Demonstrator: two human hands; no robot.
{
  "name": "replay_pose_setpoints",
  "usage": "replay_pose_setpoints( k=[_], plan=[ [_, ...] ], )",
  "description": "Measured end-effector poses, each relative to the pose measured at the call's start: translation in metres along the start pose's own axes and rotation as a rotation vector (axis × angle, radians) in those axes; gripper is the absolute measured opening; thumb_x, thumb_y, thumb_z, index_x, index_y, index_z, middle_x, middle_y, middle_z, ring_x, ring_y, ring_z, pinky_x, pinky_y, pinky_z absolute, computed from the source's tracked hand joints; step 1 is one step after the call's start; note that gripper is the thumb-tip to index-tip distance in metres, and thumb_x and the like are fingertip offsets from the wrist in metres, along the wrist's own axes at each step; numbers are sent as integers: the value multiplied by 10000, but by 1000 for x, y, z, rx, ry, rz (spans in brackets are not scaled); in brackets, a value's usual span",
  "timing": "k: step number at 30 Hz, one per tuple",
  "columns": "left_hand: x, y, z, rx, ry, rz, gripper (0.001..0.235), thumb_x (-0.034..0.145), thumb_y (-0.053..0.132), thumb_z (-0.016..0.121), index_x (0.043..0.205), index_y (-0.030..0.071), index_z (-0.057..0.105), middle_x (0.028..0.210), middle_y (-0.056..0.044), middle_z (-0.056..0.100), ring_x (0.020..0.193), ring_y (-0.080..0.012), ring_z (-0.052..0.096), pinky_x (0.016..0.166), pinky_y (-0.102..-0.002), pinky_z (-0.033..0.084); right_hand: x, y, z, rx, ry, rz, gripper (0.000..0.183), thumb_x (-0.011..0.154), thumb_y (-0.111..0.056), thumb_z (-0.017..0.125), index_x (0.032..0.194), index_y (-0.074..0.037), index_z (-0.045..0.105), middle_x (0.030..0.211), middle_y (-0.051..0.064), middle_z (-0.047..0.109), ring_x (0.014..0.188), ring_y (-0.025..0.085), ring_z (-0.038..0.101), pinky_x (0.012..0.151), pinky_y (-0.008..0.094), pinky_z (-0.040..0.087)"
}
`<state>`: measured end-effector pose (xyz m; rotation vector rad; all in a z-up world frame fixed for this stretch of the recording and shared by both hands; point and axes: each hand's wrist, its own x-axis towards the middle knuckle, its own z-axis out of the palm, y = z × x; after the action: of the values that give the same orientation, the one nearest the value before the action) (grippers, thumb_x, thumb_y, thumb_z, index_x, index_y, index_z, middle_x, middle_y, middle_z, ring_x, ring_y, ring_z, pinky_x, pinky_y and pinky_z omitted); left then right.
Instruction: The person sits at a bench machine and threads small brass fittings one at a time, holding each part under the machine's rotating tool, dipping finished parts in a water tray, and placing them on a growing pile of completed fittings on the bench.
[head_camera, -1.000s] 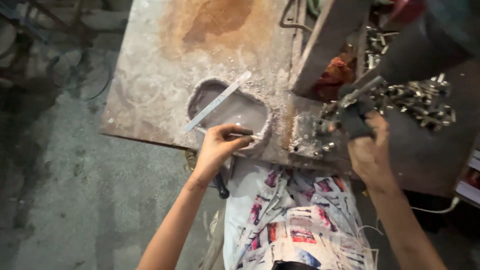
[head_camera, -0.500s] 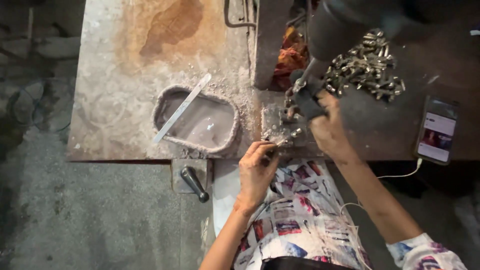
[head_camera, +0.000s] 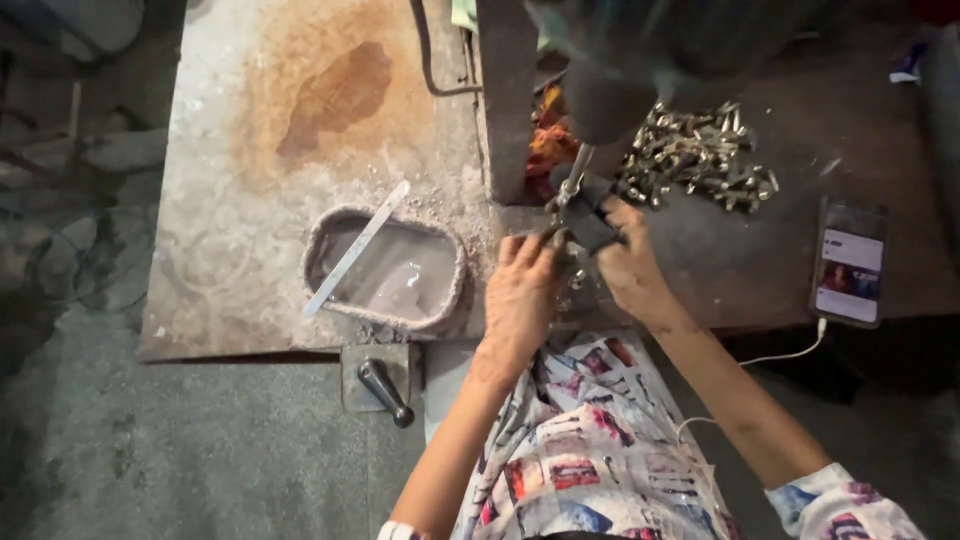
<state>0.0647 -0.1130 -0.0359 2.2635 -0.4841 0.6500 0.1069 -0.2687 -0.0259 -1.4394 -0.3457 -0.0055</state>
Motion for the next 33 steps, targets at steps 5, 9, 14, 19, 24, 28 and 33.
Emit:
replay_pose_setpoints(
  k=[5,9,14,19,24,28,33],
  plan=[
    [0,-7,12,11,-213,-163,249,823,30,743,1068,69,712,1029,-126,699,1057,-352,594,920,-436,498,-4,41,-16,-135,91,-47,362,970,34,505,1311,14,623,1170,74,685,1002,126,630,904,280,520],
    [-20,3,-14,-925,136,-753,354,905,27,723,1258,45,693,1068,-62,747,972,-166,704,865,-290,578,-1,-2,10,9,41,28,367,1003,-36,490,1347,-29,617,1020,35,673,831,120,642,761,278,550],
    [-47,7,-21,-1099,274,-800,364,919,19,744,1273,-1,661,1086,-77,741,994,-107,684,886,-236,558,-5,-1,9,16,-1,-42,341,1008,-45,475,1317,11,609,1096,51,673,951,139,633,840,307,549],
    [-46,2,-18,-1126,281,-845,405,909,3,738,1305,6,658,1056,-66,733,977,-98,676,873,-229,555,-10,-11,5,-2,-100,-139,444,971,-71,472,1399,11,560,1154,47,648,1033,137,622,938,315,521],
    [-14,5,-31,-997,275,-774,411,904,-14,761,1306,10,681,1032,-75,712,929,-97,682,819,-251,588,-4,21,-7,227,-36,68,448,933,-18,530,1378,-10,579,1173,75,700,950,168,673,866,331,569],
    [44,52,-86,-860,300,-423,423,955,-35,744,1357,43,639,1202,-111,745,1074,-151,738,924,-291,639,-2,17,-16,-261,-45,28,382,915,-38,711,1290,-14,640,1139,55,713,1001,135,654,881,314,556],
    [29,0,-39,-162,79,84,510,858,-75,715,1342,73,658,1190,-167,726,1053,-312,730,856,-371,601,-13,107,-65,-202,-68,133,357,926,18,598,1269,-18,689,1129,3,695,1049,114,628,907,288,520]
  ],
)
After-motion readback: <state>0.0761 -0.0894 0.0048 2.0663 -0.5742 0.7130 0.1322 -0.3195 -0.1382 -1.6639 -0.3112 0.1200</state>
